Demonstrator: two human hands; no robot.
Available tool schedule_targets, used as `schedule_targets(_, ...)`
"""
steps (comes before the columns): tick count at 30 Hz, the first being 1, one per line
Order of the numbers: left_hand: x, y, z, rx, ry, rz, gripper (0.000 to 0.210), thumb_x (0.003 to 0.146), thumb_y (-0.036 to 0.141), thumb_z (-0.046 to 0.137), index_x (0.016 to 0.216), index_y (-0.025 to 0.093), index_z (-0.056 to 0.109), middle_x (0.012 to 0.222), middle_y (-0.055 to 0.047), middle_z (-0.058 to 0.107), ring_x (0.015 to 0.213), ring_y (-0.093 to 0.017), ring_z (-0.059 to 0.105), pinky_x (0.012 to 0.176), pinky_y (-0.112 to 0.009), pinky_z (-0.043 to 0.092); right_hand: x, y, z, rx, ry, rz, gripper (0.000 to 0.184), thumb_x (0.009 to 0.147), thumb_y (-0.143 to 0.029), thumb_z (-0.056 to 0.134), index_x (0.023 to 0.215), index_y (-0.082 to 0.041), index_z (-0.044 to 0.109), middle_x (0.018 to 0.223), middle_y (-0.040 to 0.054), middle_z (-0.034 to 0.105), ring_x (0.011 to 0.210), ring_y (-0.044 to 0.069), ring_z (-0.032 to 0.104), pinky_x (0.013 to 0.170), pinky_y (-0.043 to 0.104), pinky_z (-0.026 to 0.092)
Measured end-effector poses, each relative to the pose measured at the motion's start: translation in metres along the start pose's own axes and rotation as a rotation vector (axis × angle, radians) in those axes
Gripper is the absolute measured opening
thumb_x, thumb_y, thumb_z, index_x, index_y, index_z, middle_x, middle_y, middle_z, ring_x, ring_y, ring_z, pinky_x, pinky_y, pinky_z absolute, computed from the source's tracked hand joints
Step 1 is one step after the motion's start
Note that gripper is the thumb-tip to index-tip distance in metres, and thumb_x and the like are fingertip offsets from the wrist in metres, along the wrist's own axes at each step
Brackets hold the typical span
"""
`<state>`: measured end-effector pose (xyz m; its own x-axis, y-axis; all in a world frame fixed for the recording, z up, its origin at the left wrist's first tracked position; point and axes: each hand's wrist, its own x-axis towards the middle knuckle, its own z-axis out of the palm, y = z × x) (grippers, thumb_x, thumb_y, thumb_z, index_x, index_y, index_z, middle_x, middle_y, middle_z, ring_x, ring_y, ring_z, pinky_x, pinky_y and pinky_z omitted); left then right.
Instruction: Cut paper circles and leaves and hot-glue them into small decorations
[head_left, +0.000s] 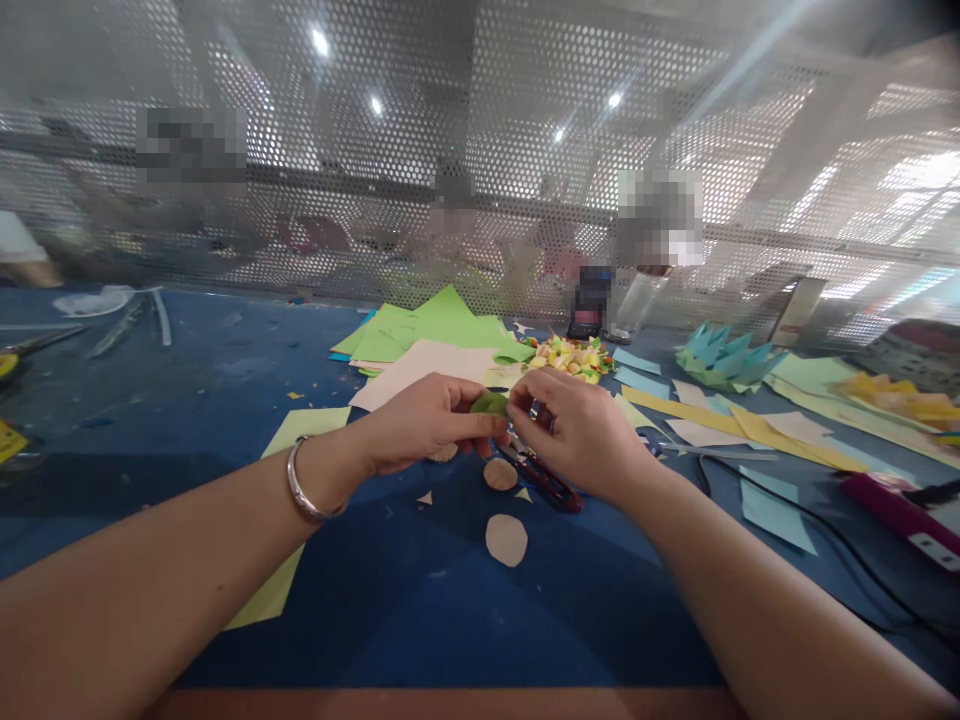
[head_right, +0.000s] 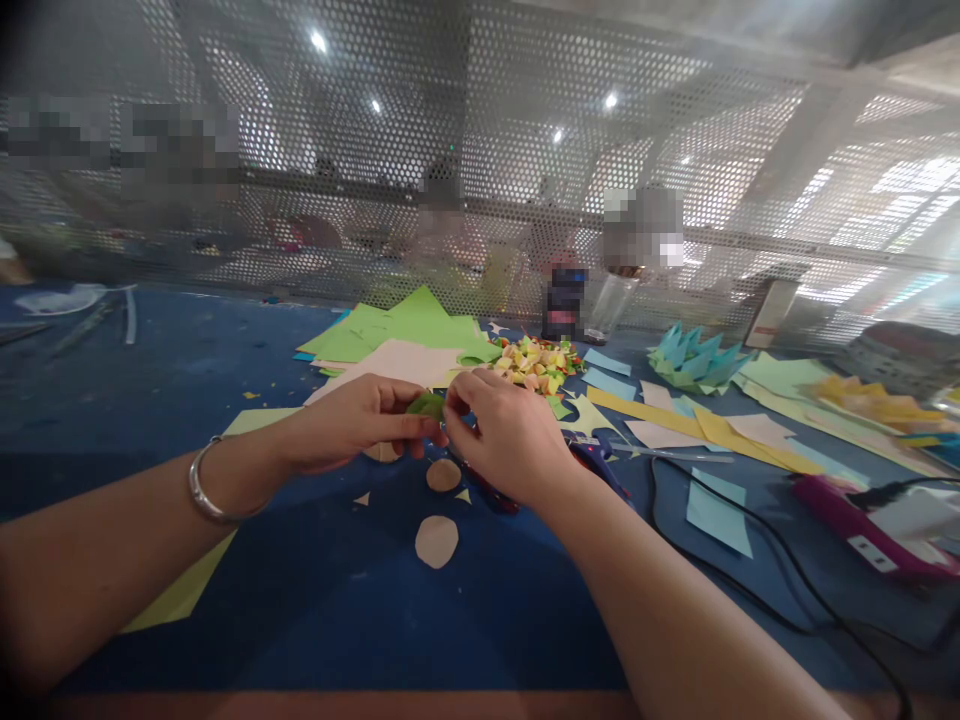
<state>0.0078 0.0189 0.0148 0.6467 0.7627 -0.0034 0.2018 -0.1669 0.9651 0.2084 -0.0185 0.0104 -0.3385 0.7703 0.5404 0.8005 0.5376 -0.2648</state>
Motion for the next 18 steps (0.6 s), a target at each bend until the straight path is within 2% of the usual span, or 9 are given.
schedule_targets(3,-0.0004,-0.0022,-0.0005,0.136,0.026,0.025,0.028,0.084,0.041,0.072,0.086,0.014,0.073,0.068,-0.001,0.065,0.058,-0.010,0.053,0.053,-0.021,0.036,0.0000,-0.0006,0.0008,-0.011,-0.007,0.012,0.008,0.088,-0.018,0.059,0.079,-0.018,0.058,0.078,-0.0002,0.059,0.063,0.012,0.050,0.058,0.027,0.030)
schedule_targets(6,0.0003,-0.0035,-0.0008,0.198,0.025,0.022,0.034,0.087,0.047,0.067,0.088,0.014,0.073,0.068,-0.002,0.065,0.056,-0.010,0.051,0.053,-0.022,0.036,-0.0002,-0.0004,0.0011,-0.011,-0.001,0.007,0.009,0.088,-0.018,0.058,0.079,-0.018,0.058,0.078,-0.0004,0.060,0.063,0.011,0.050,0.058,0.027,0.030)
schedule_targets(18,-0.0016,0.0009,-0.0002,0.249,0.011,-0.006,0.038,0.090,0.048,0.062,0.091,0.012,0.075,0.066,-0.003,0.065,0.055,-0.011,0.051,0.054,-0.023,0.037,-0.0001,0.0000,0.0005,-0.006,-0.023,0.024,0.007,0.088,-0.019,0.059,0.081,-0.019,0.059,0.080,0.0000,0.061,0.063,0.011,0.050,0.058,0.027,0.028)
